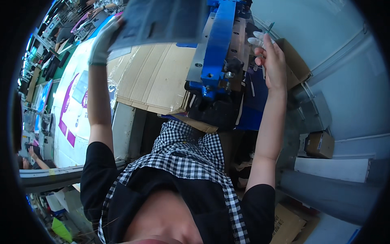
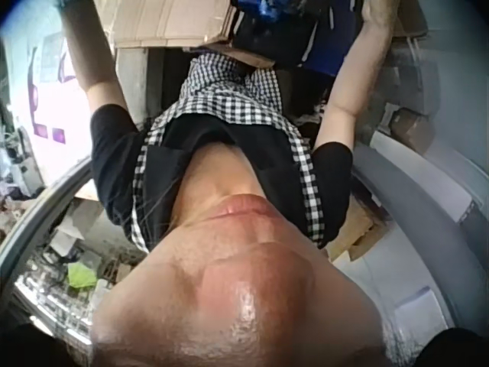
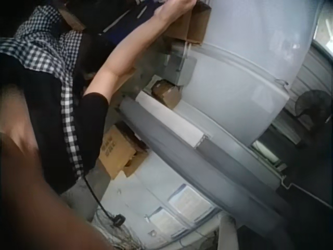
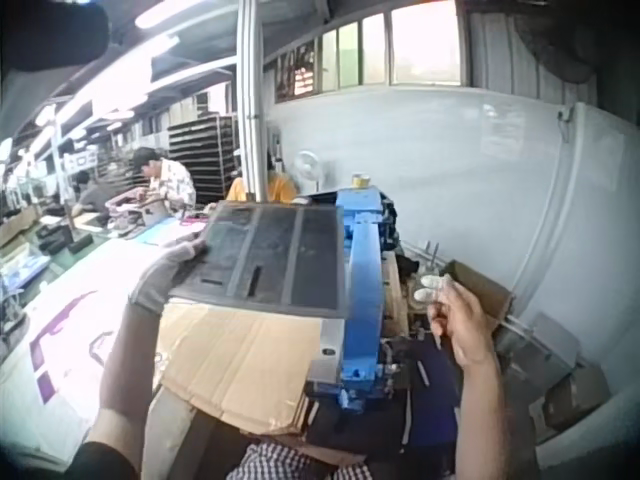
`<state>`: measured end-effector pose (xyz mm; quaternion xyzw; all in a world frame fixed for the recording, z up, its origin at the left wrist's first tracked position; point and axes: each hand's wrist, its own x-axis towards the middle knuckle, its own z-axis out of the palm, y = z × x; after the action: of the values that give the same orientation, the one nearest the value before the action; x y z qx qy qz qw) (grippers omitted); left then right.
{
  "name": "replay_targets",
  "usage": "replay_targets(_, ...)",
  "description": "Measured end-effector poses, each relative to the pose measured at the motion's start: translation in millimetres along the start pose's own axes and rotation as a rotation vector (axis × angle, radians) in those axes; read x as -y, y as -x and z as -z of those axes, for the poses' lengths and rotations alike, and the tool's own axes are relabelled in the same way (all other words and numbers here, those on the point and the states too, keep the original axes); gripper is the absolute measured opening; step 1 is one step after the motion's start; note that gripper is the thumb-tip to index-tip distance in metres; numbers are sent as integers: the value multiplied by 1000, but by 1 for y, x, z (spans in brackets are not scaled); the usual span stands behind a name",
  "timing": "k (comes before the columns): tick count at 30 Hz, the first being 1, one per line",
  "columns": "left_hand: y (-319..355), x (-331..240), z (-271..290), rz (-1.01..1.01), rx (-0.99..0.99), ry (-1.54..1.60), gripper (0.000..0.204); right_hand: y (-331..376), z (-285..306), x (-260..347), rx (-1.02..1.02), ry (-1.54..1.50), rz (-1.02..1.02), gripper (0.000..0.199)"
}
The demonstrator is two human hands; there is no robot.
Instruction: The recorder is operating a blue industrial machine to process and stack grey rectangular plates on a production floor.
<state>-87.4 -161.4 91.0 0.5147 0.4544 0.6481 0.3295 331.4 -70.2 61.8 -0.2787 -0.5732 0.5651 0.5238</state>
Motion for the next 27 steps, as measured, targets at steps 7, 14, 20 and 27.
replay_targets(7, -66, 16, -182, 357, 561, 487, 16, 16, 12, 30, -123, -605, -12, 52)
replay_targets(14, -65, -1, -233, -37, 548, -171, 37, 12, 121, 10, -126, -615, 129, 39)
replay_targets(20, -82, 53, -158, 46, 343, -103, 44, -5, 142, -47, -297, -540, -7, 38)
replay_targets(27, -59, 103, -123, 285, 309, 146, 47, -8, 99, -110, -169, -734, -258, 47)
